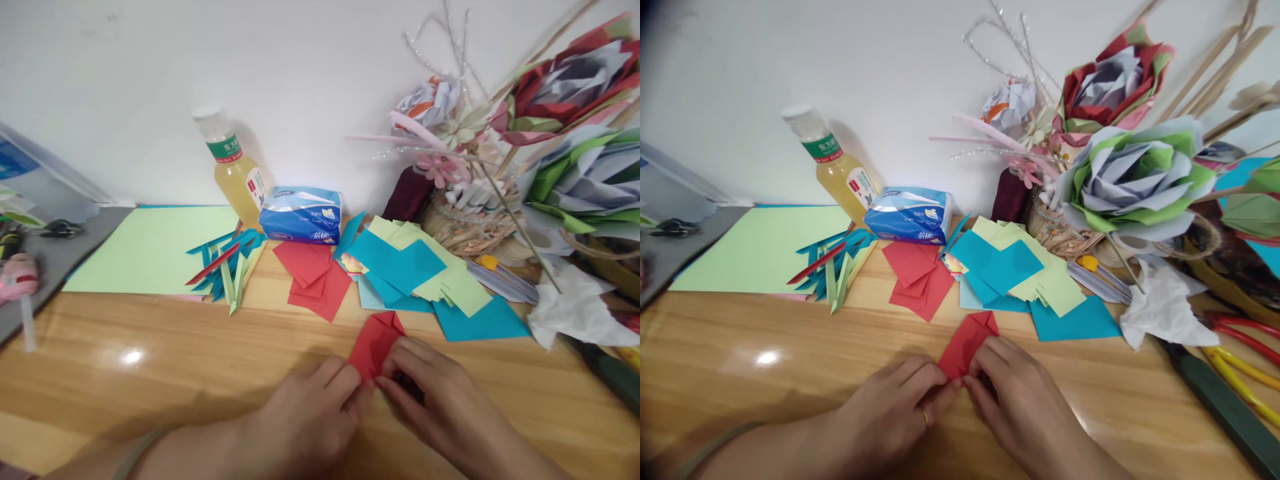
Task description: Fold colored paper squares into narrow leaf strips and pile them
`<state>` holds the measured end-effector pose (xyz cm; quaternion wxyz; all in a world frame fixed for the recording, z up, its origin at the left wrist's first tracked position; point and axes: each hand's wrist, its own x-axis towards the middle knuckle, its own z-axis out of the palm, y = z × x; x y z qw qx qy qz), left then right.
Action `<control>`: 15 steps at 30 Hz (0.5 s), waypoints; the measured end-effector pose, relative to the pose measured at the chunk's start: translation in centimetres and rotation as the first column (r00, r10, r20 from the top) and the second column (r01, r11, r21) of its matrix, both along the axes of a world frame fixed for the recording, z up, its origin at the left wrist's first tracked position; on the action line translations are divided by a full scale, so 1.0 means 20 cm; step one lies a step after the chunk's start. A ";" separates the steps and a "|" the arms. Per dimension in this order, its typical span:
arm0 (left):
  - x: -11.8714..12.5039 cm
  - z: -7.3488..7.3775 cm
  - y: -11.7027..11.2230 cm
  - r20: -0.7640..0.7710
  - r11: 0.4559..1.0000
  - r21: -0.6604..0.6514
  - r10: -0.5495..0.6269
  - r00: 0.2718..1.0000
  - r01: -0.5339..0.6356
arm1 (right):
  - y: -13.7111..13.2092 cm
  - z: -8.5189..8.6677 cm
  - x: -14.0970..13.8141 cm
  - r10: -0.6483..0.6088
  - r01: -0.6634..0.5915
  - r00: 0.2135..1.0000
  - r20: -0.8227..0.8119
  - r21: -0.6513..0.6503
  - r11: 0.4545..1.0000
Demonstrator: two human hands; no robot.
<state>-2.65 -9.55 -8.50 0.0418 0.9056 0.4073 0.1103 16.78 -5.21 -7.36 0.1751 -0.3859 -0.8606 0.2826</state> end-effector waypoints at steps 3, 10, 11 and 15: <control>0.00 0.01 0.01 -0.032 1.000 -0.014 -0.014 0.999 0.014 | 0.00 0.00 0.00 -0.006 0.006 1.000 -0.021 -0.012 1.000; -0.04 0.08 0.02 -0.049 0.985 -0.015 -0.172 0.984 0.171 | 0.01 -0.02 0.03 -0.003 -0.001 0.997 -0.082 -0.051 0.999; -0.05 0.08 0.02 -0.041 0.985 -0.021 -0.171 0.984 0.170 | 0.01 -0.03 0.04 0.013 -0.017 0.995 -0.094 -0.040 0.999; -0.08 0.03 0.06 -0.001 0.989 0.020 -0.149 0.989 0.149 | 0.03 -0.03 0.11 0.153 -0.142 0.987 -0.055 0.170 0.975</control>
